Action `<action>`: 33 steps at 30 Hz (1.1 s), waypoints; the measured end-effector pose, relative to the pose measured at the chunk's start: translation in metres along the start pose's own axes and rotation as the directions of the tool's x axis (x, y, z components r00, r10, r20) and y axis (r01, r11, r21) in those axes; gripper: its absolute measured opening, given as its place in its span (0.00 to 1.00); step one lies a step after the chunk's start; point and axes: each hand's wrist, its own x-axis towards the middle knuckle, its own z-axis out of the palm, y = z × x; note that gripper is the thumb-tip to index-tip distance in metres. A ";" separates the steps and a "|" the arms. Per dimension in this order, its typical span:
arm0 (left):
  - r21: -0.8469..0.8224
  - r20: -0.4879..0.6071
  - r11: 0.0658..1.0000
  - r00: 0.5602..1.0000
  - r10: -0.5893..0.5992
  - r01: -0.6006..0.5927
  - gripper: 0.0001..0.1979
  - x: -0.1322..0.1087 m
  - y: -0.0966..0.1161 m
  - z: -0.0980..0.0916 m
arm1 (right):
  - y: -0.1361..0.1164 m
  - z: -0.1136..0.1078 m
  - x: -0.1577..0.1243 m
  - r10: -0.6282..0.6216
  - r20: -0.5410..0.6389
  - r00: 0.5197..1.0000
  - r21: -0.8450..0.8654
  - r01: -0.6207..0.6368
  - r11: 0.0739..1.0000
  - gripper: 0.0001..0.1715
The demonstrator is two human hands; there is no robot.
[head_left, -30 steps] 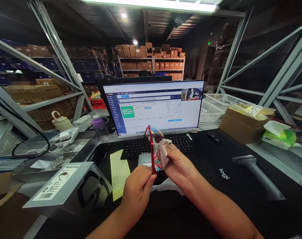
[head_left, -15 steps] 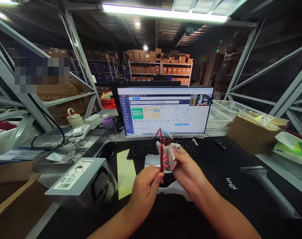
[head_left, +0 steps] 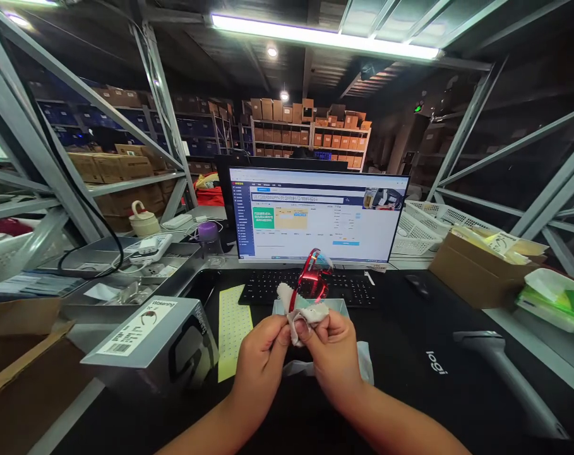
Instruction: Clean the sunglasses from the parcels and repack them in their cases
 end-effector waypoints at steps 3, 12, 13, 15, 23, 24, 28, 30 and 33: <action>-0.007 0.040 0.999 0.998 0.043 -0.042 0.15 0.002 0.000 0.002 | -0.014 -0.008 0.013 0.195 0.065 0.979 0.165 -0.203 0.965 0.35; 0.023 0.033 0.997 0.997 0.074 -0.075 0.16 -0.002 -0.004 0.009 | -0.016 -0.012 0.026 0.246 0.048 0.968 0.294 -0.249 0.923 0.29; 0.021 0.006 0.998 0.998 0.056 -0.057 0.16 -0.001 -0.004 0.007 | -0.009 -0.009 0.021 0.205 0.037 0.978 0.245 -0.208 0.947 0.32; 0.017 -0.040 1.000 0.999 0.009 -0.008 0.16 0.001 -0.003 0.004 | 0.006 -0.004 0.011 0.112 0.008 0.994 0.108 -0.112 0.988 0.33; 0.016 -0.039 0.998 0.997 -0.061 0.061 0.19 0.008 0.001 -0.001 | 0.013 -0.006 0.003 -0.093 0.030 0.995 -0.219 0.098 0.971 0.35; 0.036 -0.044 0.999 0.998 -0.035 0.037 0.18 0.008 0.002 -0.001 | 0.007 -0.007 0.006 -0.034 0.030 0.999 -0.176 0.039 0.984 0.36; 0.120 0.005 0.985 0.992 0.126 -0.126 0.16 0.004 0.004 -0.003 | -0.021 -0.015 0.023 0.233 0.067 0.970 0.144 -0.241 0.960 0.38; 0.136 0.064 0.969 0.978 0.200 -0.207 0.15 0.003 0.004 -0.002 | -0.034 -0.022 0.032 0.319 0.088 0.944 0.251 -0.331 0.910 0.39; 0.136 0.115 0.956 0.963 0.244 -0.259 0.14 0.001 0.002 0.002 | -0.044 -0.028 0.041 0.360 0.118 0.926 0.250 -0.378 0.891 0.38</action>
